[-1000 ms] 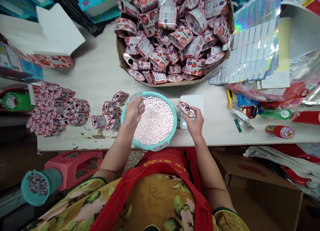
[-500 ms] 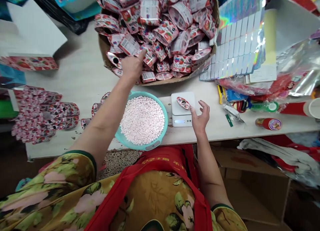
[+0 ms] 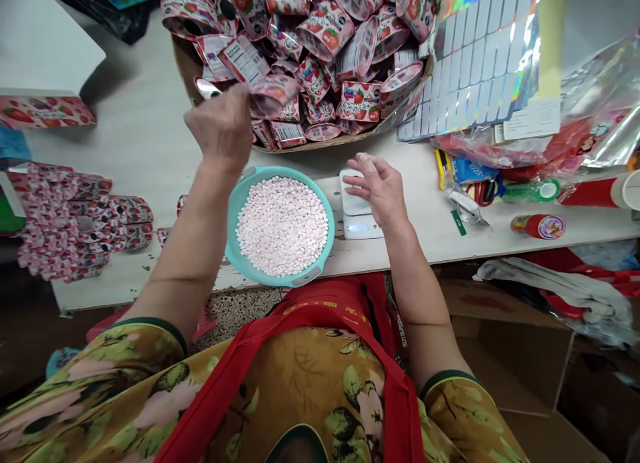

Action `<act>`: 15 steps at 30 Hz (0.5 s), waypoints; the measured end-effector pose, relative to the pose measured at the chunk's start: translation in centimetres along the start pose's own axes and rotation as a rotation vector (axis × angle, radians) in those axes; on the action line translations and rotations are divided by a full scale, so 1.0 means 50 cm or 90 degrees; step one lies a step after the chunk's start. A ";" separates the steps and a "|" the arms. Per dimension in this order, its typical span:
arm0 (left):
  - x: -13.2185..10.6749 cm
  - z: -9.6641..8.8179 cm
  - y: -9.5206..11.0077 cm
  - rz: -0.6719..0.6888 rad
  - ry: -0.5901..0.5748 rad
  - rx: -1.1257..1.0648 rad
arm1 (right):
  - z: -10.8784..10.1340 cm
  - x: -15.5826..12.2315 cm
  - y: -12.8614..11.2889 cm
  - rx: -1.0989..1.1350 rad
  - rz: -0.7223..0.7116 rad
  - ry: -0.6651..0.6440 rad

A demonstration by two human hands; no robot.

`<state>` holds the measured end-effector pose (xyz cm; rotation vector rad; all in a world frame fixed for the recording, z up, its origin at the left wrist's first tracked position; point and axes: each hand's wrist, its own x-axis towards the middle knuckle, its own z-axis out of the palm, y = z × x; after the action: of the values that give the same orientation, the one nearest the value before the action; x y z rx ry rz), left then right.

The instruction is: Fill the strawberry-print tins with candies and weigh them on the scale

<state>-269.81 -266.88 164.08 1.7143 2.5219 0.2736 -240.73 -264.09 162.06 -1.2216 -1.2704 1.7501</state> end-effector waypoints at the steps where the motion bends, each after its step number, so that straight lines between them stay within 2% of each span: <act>1: -0.037 0.002 0.017 0.025 0.008 -0.031 | 0.014 0.004 -0.008 0.048 0.049 -0.043; 3: -0.106 0.018 0.063 0.120 -0.009 -0.120 | 0.036 0.006 -0.019 0.125 0.110 -0.092; 5: -0.155 0.043 0.113 0.208 -0.041 -0.242 | 0.042 0.001 -0.024 0.174 0.123 -0.085; 6: -0.169 0.056 0.134 0.222 -0.043 -0.317 | 0.035 -0.005 -0.025 0.191 0.118 -0.065; 8: -0.179 0.079 0.165 0.172 -0.039 -0.496 | 0.000 -0.023 -0.023 0.215 0.098 -0.011; 10: -0.174 0.098 0.177 0.045 -0.082 -0.677 | -0.057 -0.049 -0.015 0.230 0.079 0.059; 13: -0.162 0.119 0.176 -0.122 -0.283 -0.828 | -0.149 -0.098 0.009 0.239 0.064 0.194; 15: -0.154 0.130 0.179 -0.127 -0.405 -0.790 | -0.195 -0.131 0.032 0.239 0.067 0.272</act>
<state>-257.72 -270.18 159.17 0.8208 1.4288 0.8589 -229.24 -267.01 161.61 -1.3565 -0.6095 1.5912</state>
